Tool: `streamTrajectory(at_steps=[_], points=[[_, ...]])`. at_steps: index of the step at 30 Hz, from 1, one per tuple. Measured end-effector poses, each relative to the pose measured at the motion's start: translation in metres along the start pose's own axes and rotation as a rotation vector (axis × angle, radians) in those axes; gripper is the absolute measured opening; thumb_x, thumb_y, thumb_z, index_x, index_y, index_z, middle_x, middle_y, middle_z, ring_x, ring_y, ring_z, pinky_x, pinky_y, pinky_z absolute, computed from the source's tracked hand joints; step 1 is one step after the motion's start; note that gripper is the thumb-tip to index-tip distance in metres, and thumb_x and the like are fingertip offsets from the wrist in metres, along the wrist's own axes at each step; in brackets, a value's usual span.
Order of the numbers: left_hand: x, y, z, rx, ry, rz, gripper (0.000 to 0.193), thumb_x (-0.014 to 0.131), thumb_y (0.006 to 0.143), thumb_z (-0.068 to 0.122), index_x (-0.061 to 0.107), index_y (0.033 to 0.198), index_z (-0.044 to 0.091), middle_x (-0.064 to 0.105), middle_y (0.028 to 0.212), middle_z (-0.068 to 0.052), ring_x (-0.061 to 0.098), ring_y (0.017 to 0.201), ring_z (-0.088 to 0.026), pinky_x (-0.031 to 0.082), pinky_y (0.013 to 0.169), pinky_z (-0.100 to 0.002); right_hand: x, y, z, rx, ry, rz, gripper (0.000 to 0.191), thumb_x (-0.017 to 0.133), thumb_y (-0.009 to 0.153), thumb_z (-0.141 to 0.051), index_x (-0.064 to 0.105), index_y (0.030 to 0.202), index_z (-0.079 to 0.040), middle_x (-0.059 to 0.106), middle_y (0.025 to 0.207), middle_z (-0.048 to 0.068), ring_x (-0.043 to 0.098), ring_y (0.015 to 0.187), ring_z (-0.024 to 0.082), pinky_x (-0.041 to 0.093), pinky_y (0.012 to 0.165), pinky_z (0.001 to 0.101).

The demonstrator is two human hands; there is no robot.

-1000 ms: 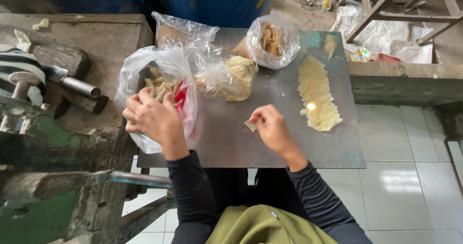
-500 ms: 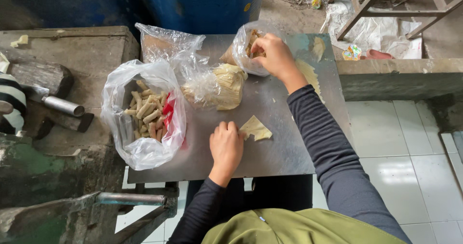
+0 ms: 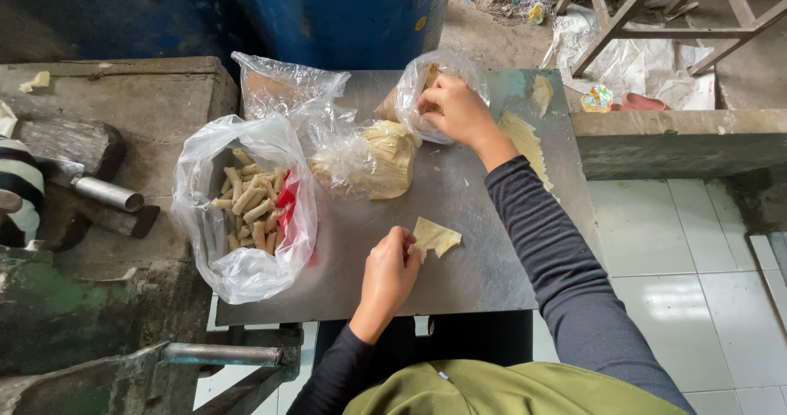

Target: The person sits at a metal table and folds triangular pastry wrappers around a portion of brown filling taken from a plastic-lined container, pressing the edges closed by hand. Each folded piece is placed onto a growing stack of finished pieces on the table, and the person repeats this folding cycle throughout the episode.

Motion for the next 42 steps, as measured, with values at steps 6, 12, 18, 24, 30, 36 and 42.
streamTrajectory(at_steps=[6,12,18,24,30,36,42], points=[[-0.005,-0.001,-0.006,-0.012,-0.058,0.025,0.018,0.072,0.088,0.010,0.061,0.099,0.001,0.074,0.090,-0.015,0.074,0.076,-0.029,0.058,0.067,-0.037,-0.002,0.002,-0.008,-0.038,-0.055,0.056,0.014,0.082,0.078,-0.011,0.075,0.090,-0.009,0.066,0.094,0.009,0.068,0.093,0.030,0.054,0.080,0.0410],[-0.005,-0.001,-0.005,-0.026,-0.054,0.024,0.017,0.073,0.087,0.011,0.063,0.097,0.001,0.074,0.087,-0.014,0.074,0.075,-0.028,0.057,0.066,-0.036,-0.023,0.006,0.003,-0.077,-0.094,0.395,0.003,0.072,0.097,-0.007,0.075,0.099,-0.008,0.071,0.097,0.012,0.069,0.088,0.033,0.055,0.077,0.0411],[-0.009,-0.004,0.001,0.016,-0.046,0.082,0.017,0.075,0.088,0.012,0.064,0.095,0.002,0.073,0.086,-0.014,0.074,0.074,-0.027,0.057,0.065,-0.036,-0.020,0.016,0.052,0.241,0.194,0.529,0.019,0.082,0.085,-0.013,0.069,0.090,0.000,0.068,0.070,0.006,0.062,0.062,0.015,0.050,0.059,0.0297],[-0.010,-0.008,-0.001,0.013,-0.058,0.079,0.018,0.075,0.087,0.010,0.064,0.098,0.002,0.073,0.089,-0.014,0.074,0.076,-0.026,0.058,0.067,-0.035,-0.019,0.016,0.067,0.311,0.294,0.661,0.010,0.077,0.092,-0.013,0.075,0.093,-0.003,0.072,0.076,0.004,0.065,0.067,0.011,0.051,0.061,0.0277],[-0.008,-0.009,-0.001,0.023,-0.086,0.061,0.021,0.076,0.086,0.009,0.064,0.101,0.002,0.073,0.090,-0.013,0.075,0.077,-0.024,0.059,0.068,-0.034,-0.043,-0.020,0.026,0.081,0.051,0.669,0.010,0.066,0.103,-0.007,0.073,0.102,-0.001,0.066,0.088,0.014,0.064,0.078,0.026,0.050,0.069,0.0362],[-0.006,-0.009,-0.001,0.029,-0.087,0.050,0.020,0.075,0.087,0.008,0.064,0.102,0.001,0.074,0.091,-0.013,0.075,0.078,-0.024,0.059,0.068,-0.034,-0.047,-0.046,0.008,0.037,-0.015,0.734,0.013,0.062,0.108,-0.009,0.070,0.103,0.000,0.067,0.092,0.015,0.065,0.081,0.029,0.051,0.072,0.0380],[-0.009,-0.008,-0.003,0.003,-0.112,0.063,0.020,0.074,0.087,0.007,0.064,0.102,0.001,0.074,0.091,-0.013,0.076,0.078,-0.024,0.059,0.069,-0.033,-0.022,-0.044,0.051,0.248,0.247,0.765,0.018,0.060,0.105,-0.012,0.072,0.099,0.000,0.069,0.077,0.007,0.065,0.068,0.014,0.051,0.063,0.0317]])
Point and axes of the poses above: each hand's wrist, its own y-axis towards the middle knuckle, its own x-axis out of the palm, z = x × y, the point moved 8 cm from there along y, towards the middle knuckle
